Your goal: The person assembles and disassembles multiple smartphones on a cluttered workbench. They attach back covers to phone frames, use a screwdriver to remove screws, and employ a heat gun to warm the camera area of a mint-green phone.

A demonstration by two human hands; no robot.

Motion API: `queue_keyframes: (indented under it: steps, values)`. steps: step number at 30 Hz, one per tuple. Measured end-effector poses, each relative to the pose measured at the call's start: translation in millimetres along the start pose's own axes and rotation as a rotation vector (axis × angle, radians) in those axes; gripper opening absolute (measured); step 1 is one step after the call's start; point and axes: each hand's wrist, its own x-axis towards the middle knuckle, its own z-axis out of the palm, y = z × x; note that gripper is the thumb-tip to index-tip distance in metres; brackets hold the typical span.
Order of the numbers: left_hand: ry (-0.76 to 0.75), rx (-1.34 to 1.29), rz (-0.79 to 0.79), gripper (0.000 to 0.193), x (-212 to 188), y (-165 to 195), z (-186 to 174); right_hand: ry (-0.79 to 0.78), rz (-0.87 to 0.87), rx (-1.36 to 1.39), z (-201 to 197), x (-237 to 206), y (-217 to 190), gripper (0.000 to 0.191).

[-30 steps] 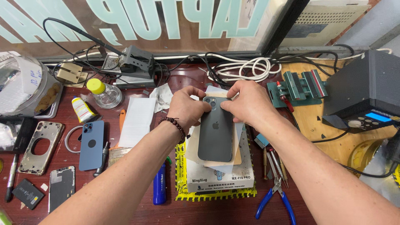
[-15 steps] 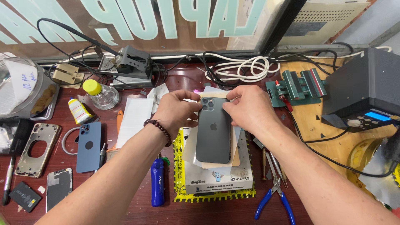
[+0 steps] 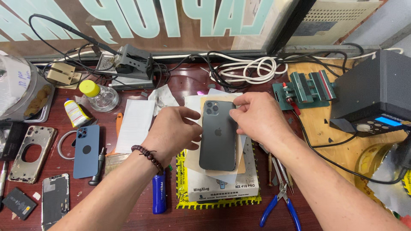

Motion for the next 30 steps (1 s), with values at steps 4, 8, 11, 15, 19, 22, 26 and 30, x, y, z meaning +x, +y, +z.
queue_keyframes:
  steps: [4,8,11,15,19,22,26,30]
  values:
    - [-0.018,-0.02,-0.03,0.044,-16,4,-2,-0.04,0.019,0.156,-2,-3,2,0.043]
    - [-0.043,-0.054,-0.059,0.046,-30,9,0,-0.078,0.017,0.231,-4,-5,3,0.048]
    - [-0.054,-0.088,-0.081,0.051,-36,12,2,-0.135,0.023,0.286,-8,-10,3,0.054]
    - [-0.035,-0.094,-0.065,0.054,-39,14,6,-0.162,0.022,0.296,-9,-16,1,0.057]
    - [-0.003,-0.073,-0.061,0.054,-38,12,8,-0.142,0.024,0.264,-6,-18,-1,0.057]
    - [0.01,-0.11,-0.06,0.05,-35,8,8,-0.143,0.018,0.27,-5,-18,-1,0.057]
    - [-0.022,-0.275,-0.079,0.037,-28,4,6,-0.148,0.011,0.283,-5,-18,-1,0.056]
    - [-0.028,-0.288,-0.078,0.032,-27,0,5,-0.142,0.009,0.281,-5,-20,-3,0.055]
